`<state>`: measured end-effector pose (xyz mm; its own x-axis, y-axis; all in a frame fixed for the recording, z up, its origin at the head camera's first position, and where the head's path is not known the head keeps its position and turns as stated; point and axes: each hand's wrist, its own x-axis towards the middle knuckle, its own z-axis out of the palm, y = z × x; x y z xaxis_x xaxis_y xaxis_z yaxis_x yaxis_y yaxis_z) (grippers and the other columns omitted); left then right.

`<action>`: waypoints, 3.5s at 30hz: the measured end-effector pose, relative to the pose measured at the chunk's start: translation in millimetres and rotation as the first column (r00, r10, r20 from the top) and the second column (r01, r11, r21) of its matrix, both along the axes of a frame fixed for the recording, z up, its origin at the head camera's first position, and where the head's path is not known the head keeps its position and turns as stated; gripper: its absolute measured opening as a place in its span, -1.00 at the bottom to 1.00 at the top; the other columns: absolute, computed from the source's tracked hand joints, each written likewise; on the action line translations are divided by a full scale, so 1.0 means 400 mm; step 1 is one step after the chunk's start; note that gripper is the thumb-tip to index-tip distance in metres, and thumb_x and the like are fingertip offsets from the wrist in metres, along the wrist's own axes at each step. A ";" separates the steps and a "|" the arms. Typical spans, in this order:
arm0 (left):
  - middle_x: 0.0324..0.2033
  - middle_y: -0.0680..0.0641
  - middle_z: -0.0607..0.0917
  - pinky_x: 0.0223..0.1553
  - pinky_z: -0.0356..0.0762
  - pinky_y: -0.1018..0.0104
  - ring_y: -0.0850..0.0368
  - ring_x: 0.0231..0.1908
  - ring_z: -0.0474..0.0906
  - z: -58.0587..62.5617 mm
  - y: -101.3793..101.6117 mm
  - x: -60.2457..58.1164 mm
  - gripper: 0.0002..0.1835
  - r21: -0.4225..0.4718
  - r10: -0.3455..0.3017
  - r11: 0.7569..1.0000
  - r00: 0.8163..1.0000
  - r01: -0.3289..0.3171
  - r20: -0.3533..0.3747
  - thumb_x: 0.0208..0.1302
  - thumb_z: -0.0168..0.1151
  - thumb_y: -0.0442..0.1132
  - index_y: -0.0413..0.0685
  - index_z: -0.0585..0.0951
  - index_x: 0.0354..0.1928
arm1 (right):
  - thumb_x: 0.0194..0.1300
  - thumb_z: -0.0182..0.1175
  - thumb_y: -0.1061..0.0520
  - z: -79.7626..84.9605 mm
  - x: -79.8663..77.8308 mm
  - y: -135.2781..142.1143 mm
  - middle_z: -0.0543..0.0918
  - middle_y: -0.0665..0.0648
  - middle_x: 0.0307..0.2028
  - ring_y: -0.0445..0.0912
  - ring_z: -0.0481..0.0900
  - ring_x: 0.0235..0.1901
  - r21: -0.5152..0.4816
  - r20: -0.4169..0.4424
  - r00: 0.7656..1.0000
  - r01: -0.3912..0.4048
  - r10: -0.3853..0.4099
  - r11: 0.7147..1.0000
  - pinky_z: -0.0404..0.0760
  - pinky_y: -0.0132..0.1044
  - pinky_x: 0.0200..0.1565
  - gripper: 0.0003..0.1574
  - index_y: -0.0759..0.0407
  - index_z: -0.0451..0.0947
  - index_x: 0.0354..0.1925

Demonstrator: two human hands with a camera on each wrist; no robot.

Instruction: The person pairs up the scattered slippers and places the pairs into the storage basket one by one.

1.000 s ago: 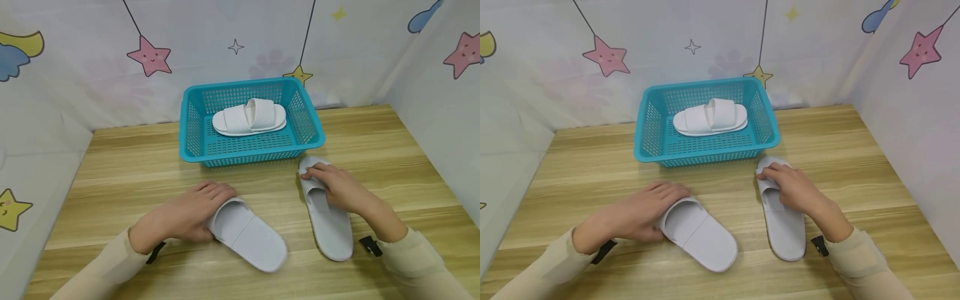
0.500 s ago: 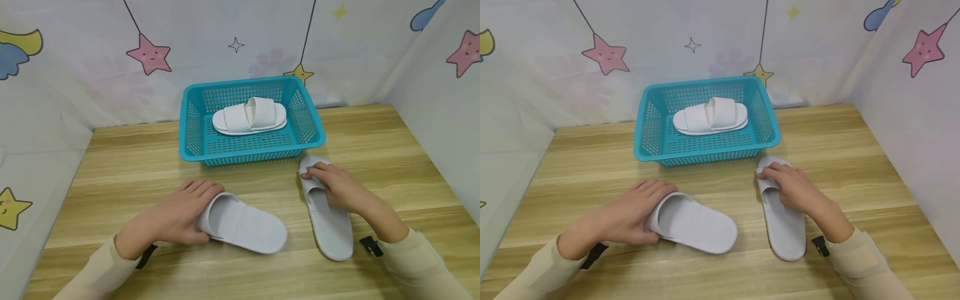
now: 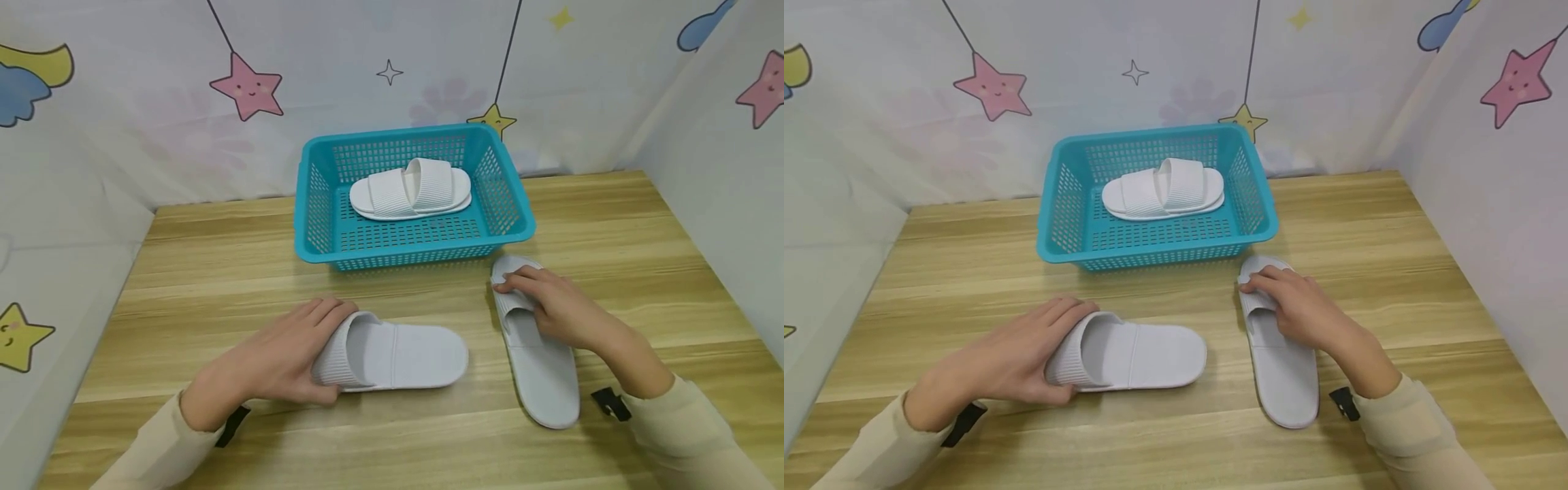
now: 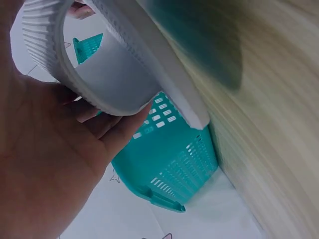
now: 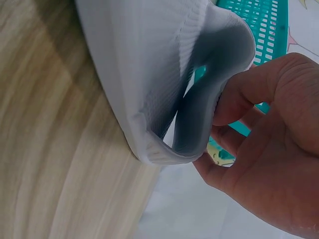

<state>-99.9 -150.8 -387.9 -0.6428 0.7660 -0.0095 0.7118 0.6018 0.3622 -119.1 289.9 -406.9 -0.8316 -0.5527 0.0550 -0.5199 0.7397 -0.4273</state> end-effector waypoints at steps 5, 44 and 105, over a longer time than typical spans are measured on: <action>0.33 -0.10 0.52 0.32 0.54 -0.03 -0.01 0.27 0.50 -0.008 -0.006 -0.001 0.15 -0.010 0.002 1.000 1.000 -0.002 0.002 -0.06 0.60 0.21 -0.18 0.35 0.53 | 0.19 0.05 0.66 0.001 0.000 -0.001 0.66 0.33 0.22 0.34 0.60 0.25 -0.006 0.003 1.000 0.001 -0.001 1.000 0.57 0.36 0.17 -0.25 0.19 0.70 0.22; 0.37 -0.35 0.46 0.40 0.41 -0.23 -0.32 0.34 0.45 -0.022 0.007 0.001 0.17 -0.074 0.056 0.996 0.993 -0.049 0.105 0.09 0.72 0.02 -0.42 0.22 0.54 | -0.19 0.36 0.76 0.020 0.017 0.082 0.32 0.33 0.58 0.32 0.50 0.39 0.165 0.083 0.975 -0.215 0.204 0.963 0.67 0.10 0.12 0.60 -0.07 0.11 0.71; 0.38 -0.34 0.45 0.46 0.35 -0.20 -0.26 0.36 0.42 -0.028 -0.008 0.017 0.14 -0.039 0.070 0.997 0.994 -0.067 0.087 0.12 0.69 0.00 -0.39 0.21 0.54 | -0.35 0.81 0.03 0.046 0.035 0.076 0.36 0.15 0.55 0.13 0.23 0.58 0.134 -0.095 0.981 -0.159 0.172 0.978 0.48 0.23 0.29 0.56 0.05 0.26 0.60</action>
<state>-93.3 -154.2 -399.2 -0.6889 0.7186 -0.0947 0.6350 0.6614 0.3992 -105.0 320.3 -388.3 -0.7212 -0.6902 0.0591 -0.6767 0.6836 -0.2736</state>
